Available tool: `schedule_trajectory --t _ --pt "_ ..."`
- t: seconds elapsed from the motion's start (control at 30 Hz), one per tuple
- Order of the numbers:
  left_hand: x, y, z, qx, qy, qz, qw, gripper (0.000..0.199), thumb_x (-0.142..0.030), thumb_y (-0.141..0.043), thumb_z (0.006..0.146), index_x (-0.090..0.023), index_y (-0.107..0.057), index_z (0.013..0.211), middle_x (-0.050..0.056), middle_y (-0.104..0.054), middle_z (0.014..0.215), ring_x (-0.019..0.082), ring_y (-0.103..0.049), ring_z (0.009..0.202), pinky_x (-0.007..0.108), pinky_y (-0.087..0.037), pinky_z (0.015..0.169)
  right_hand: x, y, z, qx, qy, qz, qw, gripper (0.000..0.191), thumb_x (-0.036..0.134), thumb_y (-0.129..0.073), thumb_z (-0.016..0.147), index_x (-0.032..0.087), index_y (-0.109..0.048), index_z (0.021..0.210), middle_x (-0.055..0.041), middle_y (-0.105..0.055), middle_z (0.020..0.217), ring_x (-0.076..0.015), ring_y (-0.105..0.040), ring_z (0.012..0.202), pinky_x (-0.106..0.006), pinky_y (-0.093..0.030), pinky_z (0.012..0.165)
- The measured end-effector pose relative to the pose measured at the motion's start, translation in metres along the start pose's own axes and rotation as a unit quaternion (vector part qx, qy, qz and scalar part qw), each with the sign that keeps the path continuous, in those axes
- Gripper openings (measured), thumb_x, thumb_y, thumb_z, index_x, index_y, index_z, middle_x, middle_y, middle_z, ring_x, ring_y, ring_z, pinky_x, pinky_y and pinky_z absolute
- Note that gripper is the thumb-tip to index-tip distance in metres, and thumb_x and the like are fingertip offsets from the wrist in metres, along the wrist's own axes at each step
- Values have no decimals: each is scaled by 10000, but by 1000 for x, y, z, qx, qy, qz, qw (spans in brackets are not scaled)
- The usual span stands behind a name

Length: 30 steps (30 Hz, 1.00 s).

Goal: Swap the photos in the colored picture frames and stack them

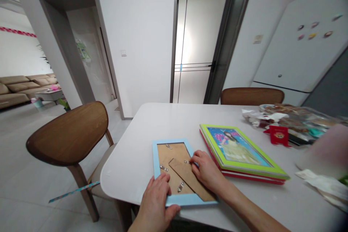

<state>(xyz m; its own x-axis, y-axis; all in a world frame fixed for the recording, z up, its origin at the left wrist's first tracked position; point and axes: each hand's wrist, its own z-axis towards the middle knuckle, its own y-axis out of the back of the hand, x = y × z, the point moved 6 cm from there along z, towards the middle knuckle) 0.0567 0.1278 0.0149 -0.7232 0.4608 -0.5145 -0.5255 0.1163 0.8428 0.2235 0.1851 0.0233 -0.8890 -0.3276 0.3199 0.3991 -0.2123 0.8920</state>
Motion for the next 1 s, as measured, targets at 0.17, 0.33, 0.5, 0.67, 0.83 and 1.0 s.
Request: schedule_trajectory --t 0.17,0.33,0.5,0.67,0.83,1.0 --pt "5 2 -2 -10 -12 -15 1000 358 -202 -640 611 -161 -533 950 122 -531 1147 252 -406 1135 477 -250 981 43 5 -25 26 110 58 992 243 176 -421 755 243 -624 869 -55 -532 927 -182 -450 880 -326 -359 774" --pt "5 3 -2 -8 -9 -22 1000 383 -195 -638 611 -157 -535 978 125 -530 1146 258 -401 1139 478 -249 982 67 7 -37 76 159 62 982 217 215 -453 752 298 -626 856 -26 -524 938 -182 -419 926 -344 -319 833" --pt "5 3 -2 -7 -8 -28 1000 374 -194 -631 618 -151 -538 977 126 -542 1123 254 -405 1134 472 -254 981 66 9 -40 109 171 46 978 238 253 -476 740 303 -592 943 -27 -512 1020 -200 -398 969 -362 -305 846" --pt "10 0 -4 -19 -15 -40 999 349 -209 -623 627 -163 -542 963 115 -546 1114 254 -397 1139 481 -242 982 67 12 -44 130 167 47 976 260 301 -477 744 299 -568 987 -36 -505 1051 -204 -405 962 -369 -310 835" --pt "10 0 -4 -18 -20 -52 998 405 -199 -639 619 -163 -523 1006 118 -547 1103 255 -415 1118 468 -238 983 72 7 -25 93 141 78 982 283 247 -382 803 248 -548 1032 -56 -533 982 -183 -432 904 -337 -331 789" --pt "7 5 -3 -27 -22 -68 997 459 -201 -654 610 -172 -500 1041 103 -554 1074 251 -445 1069 456 -256 969 83 -17 7 79 132 43 987 228 231 -387 808 221 -603 881 -37 -557 882 -167 -437 857 -299 -320 738"
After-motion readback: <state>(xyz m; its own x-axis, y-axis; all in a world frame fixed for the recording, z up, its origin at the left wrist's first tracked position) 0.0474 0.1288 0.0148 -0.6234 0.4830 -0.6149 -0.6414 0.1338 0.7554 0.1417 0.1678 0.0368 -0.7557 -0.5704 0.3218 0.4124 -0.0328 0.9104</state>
